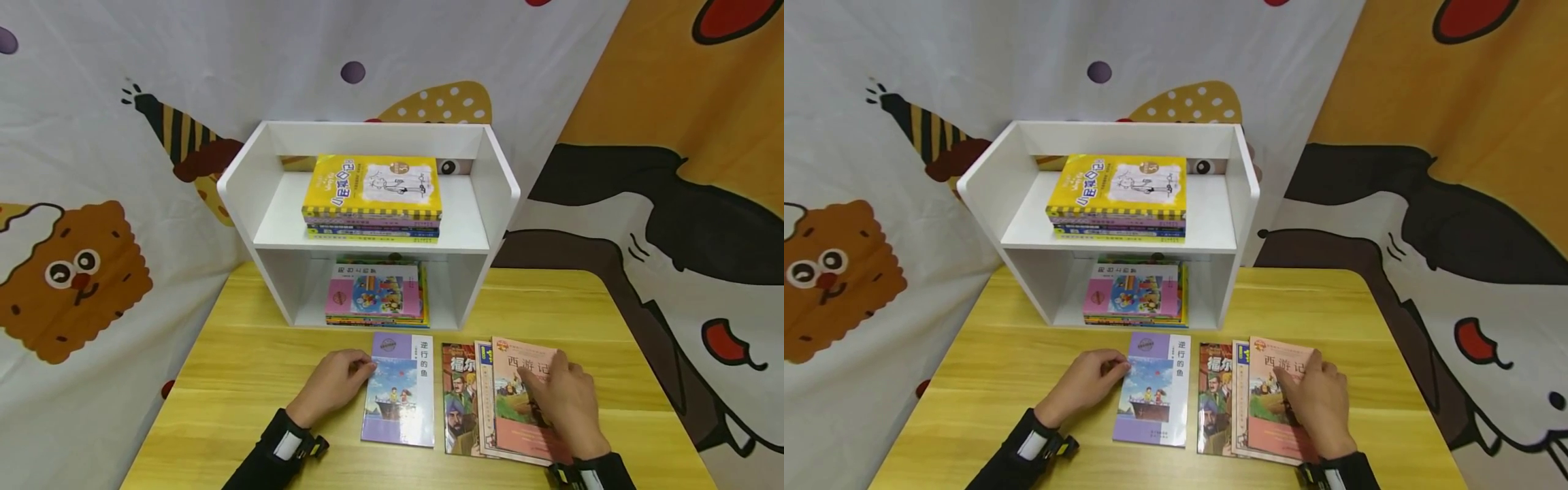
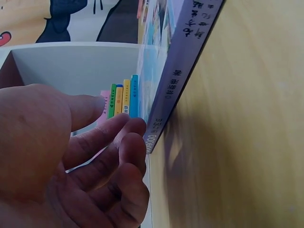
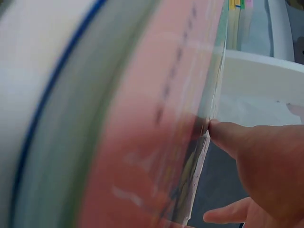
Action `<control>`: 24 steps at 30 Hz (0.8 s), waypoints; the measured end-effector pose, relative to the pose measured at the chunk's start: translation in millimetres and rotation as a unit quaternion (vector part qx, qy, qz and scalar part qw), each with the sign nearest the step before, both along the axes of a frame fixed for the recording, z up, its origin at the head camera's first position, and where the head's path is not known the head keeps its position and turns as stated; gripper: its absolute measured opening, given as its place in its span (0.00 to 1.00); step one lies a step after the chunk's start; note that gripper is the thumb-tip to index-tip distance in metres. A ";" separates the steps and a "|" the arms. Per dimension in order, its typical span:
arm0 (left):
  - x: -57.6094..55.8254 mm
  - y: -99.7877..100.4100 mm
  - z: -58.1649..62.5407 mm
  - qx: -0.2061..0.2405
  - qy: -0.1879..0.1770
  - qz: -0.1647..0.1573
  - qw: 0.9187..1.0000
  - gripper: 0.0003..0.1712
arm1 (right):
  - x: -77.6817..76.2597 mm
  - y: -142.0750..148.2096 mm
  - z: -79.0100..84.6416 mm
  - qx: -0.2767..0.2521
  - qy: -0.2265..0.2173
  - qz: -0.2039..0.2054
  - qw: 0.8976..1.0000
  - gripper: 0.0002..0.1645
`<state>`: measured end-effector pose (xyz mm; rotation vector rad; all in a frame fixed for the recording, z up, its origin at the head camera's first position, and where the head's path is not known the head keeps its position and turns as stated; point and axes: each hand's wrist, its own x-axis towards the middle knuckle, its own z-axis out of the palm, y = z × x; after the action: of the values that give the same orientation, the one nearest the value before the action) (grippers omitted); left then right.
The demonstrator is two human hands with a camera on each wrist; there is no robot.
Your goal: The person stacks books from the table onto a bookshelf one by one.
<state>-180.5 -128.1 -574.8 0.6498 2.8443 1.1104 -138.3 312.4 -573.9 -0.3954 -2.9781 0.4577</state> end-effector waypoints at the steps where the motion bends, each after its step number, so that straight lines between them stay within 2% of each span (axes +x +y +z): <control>1: -0.1 0.2 0.5 0.002 0.000 0.000 1.000 0.10 | -1.7 -2.4 -0.5 -0.001 0.002 0.001 1.000 0.57; 6: -1.0 1.6 1.9 0.005 -0.006 0.000 1.000 0.10 | -10.4 -11.5 -1.0 -0.022 -0.004 0.007 1.000 0.66; 12: -2.0 2.7 0.9 0.003 -0.008 0.000 1.000 0.10 | -18.4 -11.6 -1.1 -0.034 0.010 0.036 0.999 0.64; 17: -2.1 3.4 1.5 0.012 -0.005 -0.008 1.000 0.12 | -20.9 -8.3 -0.7 -0.024 -0.016 0.039 0.999 0.66; 21: -1.6 3.9 2.8 0.013 -0.008 -0.009 1.000 0.12 | -21.0 -4.9 2.6 -0.040 -0.028 0.030 0.998 0.71; 22: -1.6 4.0 3.4 0.014 -0.008 -0.008 1.000 0.12 | -20.9 -3.7 3.9 -0.048 -0.025 0.027 0.998 0.70; 24: -1.5 4.1 4.2 0.013 -0.007 -0.007 1.000 0.11 | -20.5 -1.8 8.4 -0.066 -0.011 0.026 0.997 0.61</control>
<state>-182.0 -124.0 -570.5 0.6583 2.8139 1.1485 -158.8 310.6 -565.4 -0.3370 -2.9957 0.6634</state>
